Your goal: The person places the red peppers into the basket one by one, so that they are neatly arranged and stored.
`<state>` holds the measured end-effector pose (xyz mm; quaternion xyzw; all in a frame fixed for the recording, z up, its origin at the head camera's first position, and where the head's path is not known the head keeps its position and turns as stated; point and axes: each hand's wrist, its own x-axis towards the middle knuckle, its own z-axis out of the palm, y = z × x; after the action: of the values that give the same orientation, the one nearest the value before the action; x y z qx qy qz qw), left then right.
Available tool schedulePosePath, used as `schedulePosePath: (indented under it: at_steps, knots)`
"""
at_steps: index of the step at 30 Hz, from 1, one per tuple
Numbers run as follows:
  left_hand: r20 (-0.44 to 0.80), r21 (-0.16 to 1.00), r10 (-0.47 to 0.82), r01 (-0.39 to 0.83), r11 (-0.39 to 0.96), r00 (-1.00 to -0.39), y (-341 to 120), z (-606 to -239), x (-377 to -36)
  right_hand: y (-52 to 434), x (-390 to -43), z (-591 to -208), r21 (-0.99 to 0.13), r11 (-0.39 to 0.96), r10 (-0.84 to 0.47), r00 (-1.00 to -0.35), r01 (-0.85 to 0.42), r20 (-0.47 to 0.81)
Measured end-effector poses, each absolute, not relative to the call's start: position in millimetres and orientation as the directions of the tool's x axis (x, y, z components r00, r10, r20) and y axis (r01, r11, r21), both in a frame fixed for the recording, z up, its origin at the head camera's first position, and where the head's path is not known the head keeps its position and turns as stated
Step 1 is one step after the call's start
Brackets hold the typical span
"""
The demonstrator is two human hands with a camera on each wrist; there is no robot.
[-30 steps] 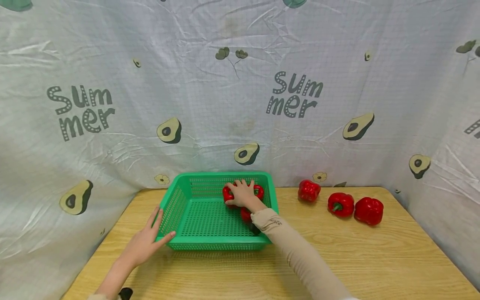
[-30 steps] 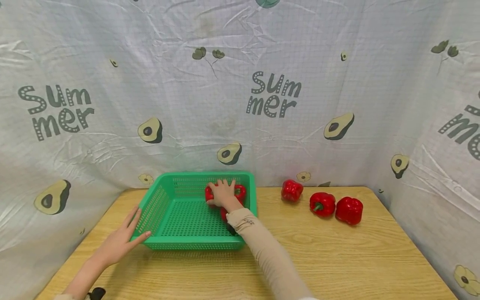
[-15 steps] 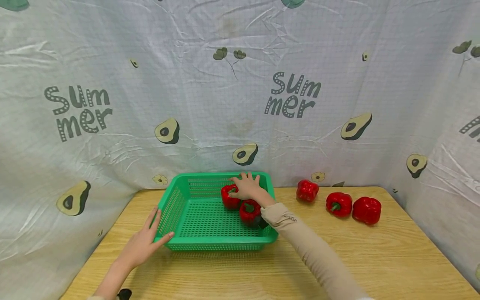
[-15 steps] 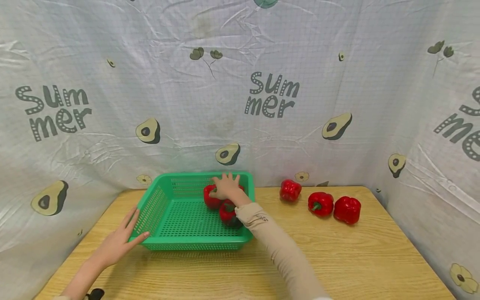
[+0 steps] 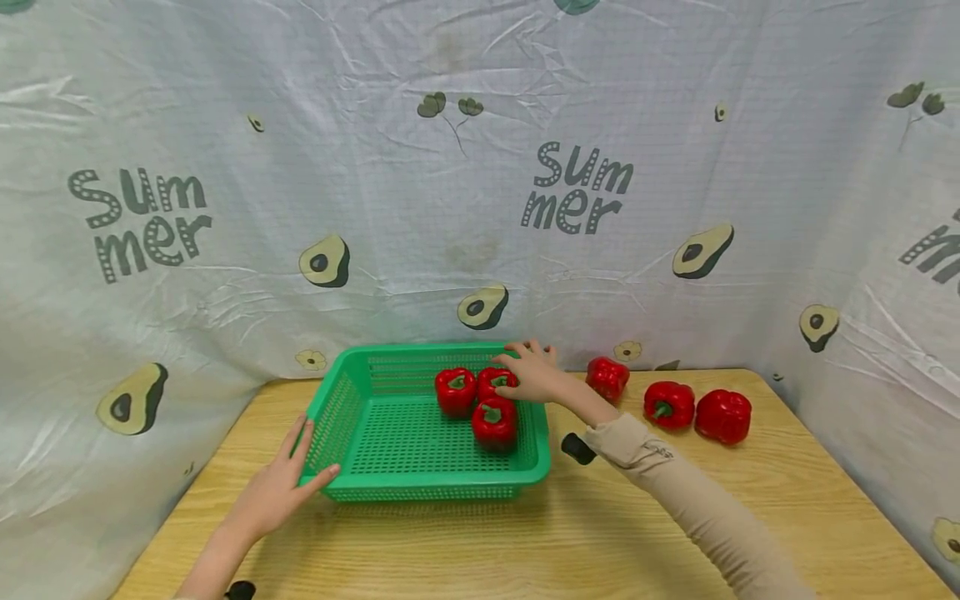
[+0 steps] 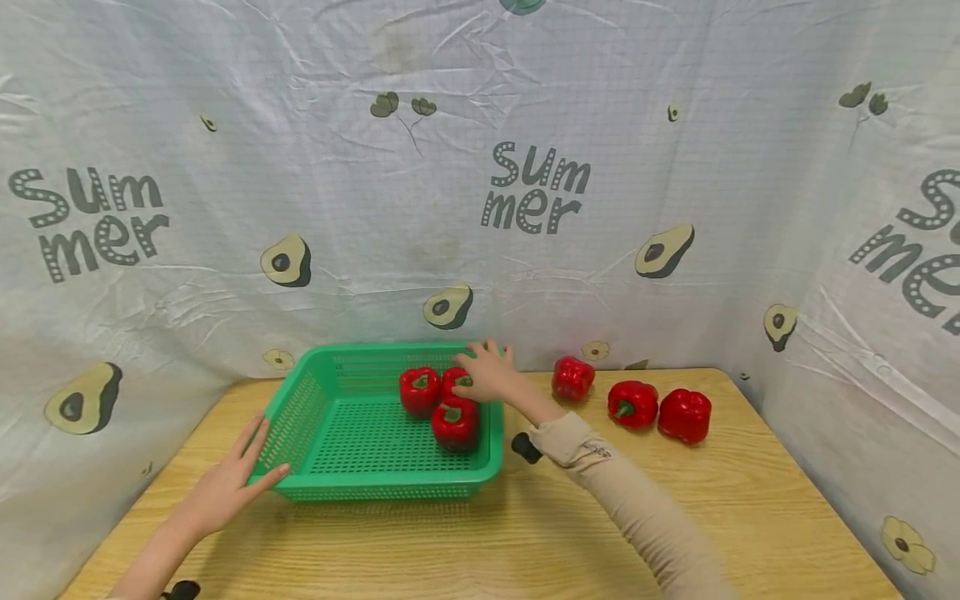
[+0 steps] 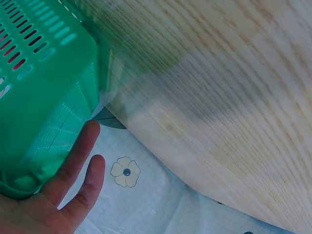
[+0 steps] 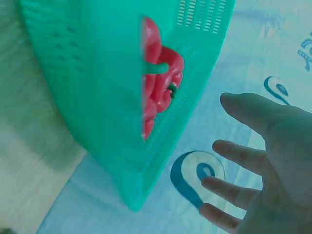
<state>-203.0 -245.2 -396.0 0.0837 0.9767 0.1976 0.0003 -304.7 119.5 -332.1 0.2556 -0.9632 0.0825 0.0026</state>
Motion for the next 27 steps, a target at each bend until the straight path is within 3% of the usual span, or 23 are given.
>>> schedulePosePath:
  at_steps: [16,27]
  knots:
    - [0.064,0.385,0.168,0.18,0.905,-0.984,-246,-397,-201,195,-267,-382,-0.115,0.815,-0.484,-0.775,-0.569,0.407]
    - [0.048,0.394,0.169,0.174,0.902,-0.984,-247,-396,-200,254,-274,-414,-0.069,0.864,-0.425,-0.795,-0.499,0.432]
